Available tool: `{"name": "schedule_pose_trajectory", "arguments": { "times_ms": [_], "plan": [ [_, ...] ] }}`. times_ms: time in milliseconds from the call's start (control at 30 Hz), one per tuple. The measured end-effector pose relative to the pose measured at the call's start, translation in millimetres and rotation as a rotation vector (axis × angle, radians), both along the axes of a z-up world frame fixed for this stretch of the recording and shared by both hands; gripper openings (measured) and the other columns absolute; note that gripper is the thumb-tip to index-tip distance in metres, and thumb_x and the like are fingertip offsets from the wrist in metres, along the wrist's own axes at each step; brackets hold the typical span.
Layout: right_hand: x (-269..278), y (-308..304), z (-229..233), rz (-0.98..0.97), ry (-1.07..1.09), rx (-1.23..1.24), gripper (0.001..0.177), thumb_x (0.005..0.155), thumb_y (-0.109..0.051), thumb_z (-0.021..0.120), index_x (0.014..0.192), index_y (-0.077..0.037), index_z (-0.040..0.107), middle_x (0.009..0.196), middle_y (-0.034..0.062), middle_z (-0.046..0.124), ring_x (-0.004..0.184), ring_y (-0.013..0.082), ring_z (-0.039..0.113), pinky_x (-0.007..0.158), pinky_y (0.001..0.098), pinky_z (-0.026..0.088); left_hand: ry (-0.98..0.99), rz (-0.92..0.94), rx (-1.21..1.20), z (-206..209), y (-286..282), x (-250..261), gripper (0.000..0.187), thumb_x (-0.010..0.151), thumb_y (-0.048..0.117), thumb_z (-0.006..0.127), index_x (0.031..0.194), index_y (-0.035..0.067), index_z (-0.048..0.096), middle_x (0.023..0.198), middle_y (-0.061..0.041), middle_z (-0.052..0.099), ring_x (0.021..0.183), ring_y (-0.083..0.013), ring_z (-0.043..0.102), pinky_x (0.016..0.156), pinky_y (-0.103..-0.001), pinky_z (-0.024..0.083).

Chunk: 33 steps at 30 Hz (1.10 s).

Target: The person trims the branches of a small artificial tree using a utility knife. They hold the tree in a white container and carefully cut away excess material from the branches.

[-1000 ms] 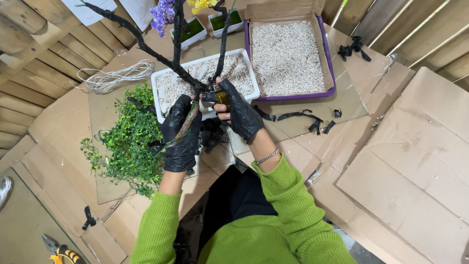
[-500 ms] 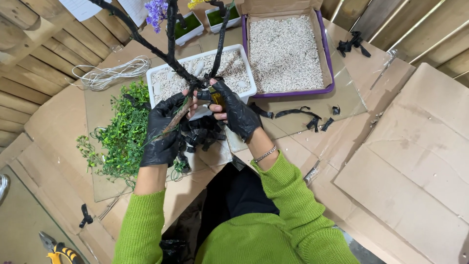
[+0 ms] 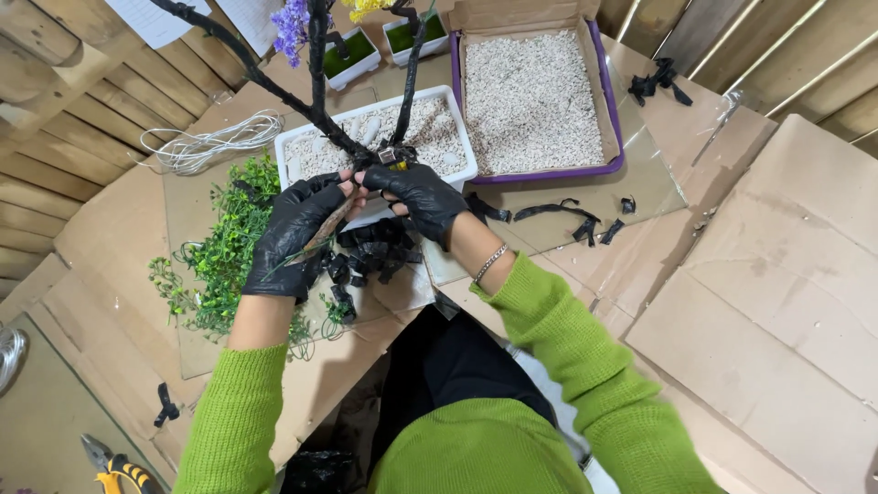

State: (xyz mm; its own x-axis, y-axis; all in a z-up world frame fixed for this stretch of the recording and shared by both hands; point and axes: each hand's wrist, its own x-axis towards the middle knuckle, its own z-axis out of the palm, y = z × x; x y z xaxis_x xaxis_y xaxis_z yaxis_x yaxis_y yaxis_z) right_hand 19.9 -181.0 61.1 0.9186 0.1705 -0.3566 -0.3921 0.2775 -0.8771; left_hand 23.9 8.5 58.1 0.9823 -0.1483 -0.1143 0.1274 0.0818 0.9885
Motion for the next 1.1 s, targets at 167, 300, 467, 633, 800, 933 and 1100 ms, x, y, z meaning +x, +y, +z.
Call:
{"name": "schedule_pose_trajectory", "arguments": {
  "times_ms": [167, 300, 467, 633, 800, 933, 1100],
  "plan": [
    [2, 2, 30, 0.012, 0.020, -0.018, 0.031, 0.075, -0.032, 0.084, 0.083, -0.003, 0.076, 0.058, 0.0007, 0.052, 0.044, 0.0073, 0.048, 0.038, 0.0223, 0.037, -0.160, -0.063, 0.108, 29, -7, -20, 0.036, 0.100, 0.023, 0.071, 0.126, -0.001, 0.069, 0.108, -0.032, 0.070, 0.095, -0.0471, 0.071, 0.080, -0.049, 0.063],
    [-1, -1, 51, 0.068, 0.125, 0.089, 0.020, 0.080, -0.015, 0.081, 0.075, 0.002, 0.071, 0.052, -0.0045, 0.037, 0.036, 0.0017, 0.035, 0.034, 0.0153, 0.027, -0.359, -0.231, 0.468, 27, 5, -8, 0.026, 0.108, 0.019, 0.059, 0.132, 0.014, 0.068, 0.103, -0.019, 0.075, 0.105, -0.0296, 0.073, 0.085, -0.040, 0.059],
    [12, -1, 32, 0.104, 0.152, 0.104, 0.021, 0.083, -0.015, 0.081, 0.080, 0.004, 0.073, 0.053, -0.0046, 0.039, 0.036, 0.0018, 0.035, 0.033, 0.0151, 0.027, -0.766, -0.235, 0.879, 31, 25, 16, 0.032, 0.094, 0.015, 0.077, 0.125, 0.021, 0.072, 0.112, -0.004, 0.074, 0.102, -0.0264, 0.072, 0.083, -0.039, 0.060],
    [7, -5, 41, 0.070, 0.168, 0.083, 0.019, 0.083, -0.015, 0.079, 0.078, 0.001, 0.069, 0.055, -0.0021, 0.044, 0.037, 0.0018, 0.038, 0.033, 0.0160, 0.028, -1.180, -0.363, 1.048, 32, 30, 14, 0.044, 0.091, -0.001, 0.073, 0.134, 0.007, 0.066, 0.123, -0.018, 0.069, 0.104, -0.0409, 0.068, 0.081, -0.044, 0.062],
    [13, -5, 40, 0.049, 0.239, 0.154, 0.015, 0.085, -0.016, 0.075, 0.081, -0.004, 0.066, 0.059, -0.0049, 0.047, 0.039, 0.0001, 0.037, 0.035, 0.0150, 0.027, -1.597, -0.191, 1.343, -22, 45, 44, 0.048, 0.100, 0.025, 0.074, 0.143, 0.010, 0.057, 0.129, -0.013, 0.063, 0.110, -0.0322, 0.069, 0.081, -0.039, 0.064],
    [25, -9, 13, 0.061, 0.265, 0.190, 0.014, 0.086, -0.016, 0.076, 0.083, -0.007, 0.065, 0.060, -0.0044, 0.047, 0.040, 0.0008, 0.036, 0.036, 0.0148, 0.027, -1.513, -0.303, 1.280, -30, 53, 43, 0.056, 0.102, 0.026, 0.073, 0.146, 0.002, 0.051, 0.134, -0.020, 0.058, 0.117, -0.0418, 0.063, 0.086, -0.048, 0.063],
    [25, -21, -13, 0.183, 0.117, 0.257, 0.017, 0.090, -0.027, 0.070, 0.090, -0.011, 0.068, 0.065, -0.0052, 0.049, 0.047, 0.0027, 0.039, 0.042, 0.0193, 0.028, -1.438, -0.369, 1.207, -35, 65, 45, 0.060, 0.102, 0.029, 0.070, 0.152, 0.003, 0.048, 0.144, -0.021, 0.054, 0.125, -0.0446, 0.059, 0.093, -0.053, 0.059]
  ]
}}
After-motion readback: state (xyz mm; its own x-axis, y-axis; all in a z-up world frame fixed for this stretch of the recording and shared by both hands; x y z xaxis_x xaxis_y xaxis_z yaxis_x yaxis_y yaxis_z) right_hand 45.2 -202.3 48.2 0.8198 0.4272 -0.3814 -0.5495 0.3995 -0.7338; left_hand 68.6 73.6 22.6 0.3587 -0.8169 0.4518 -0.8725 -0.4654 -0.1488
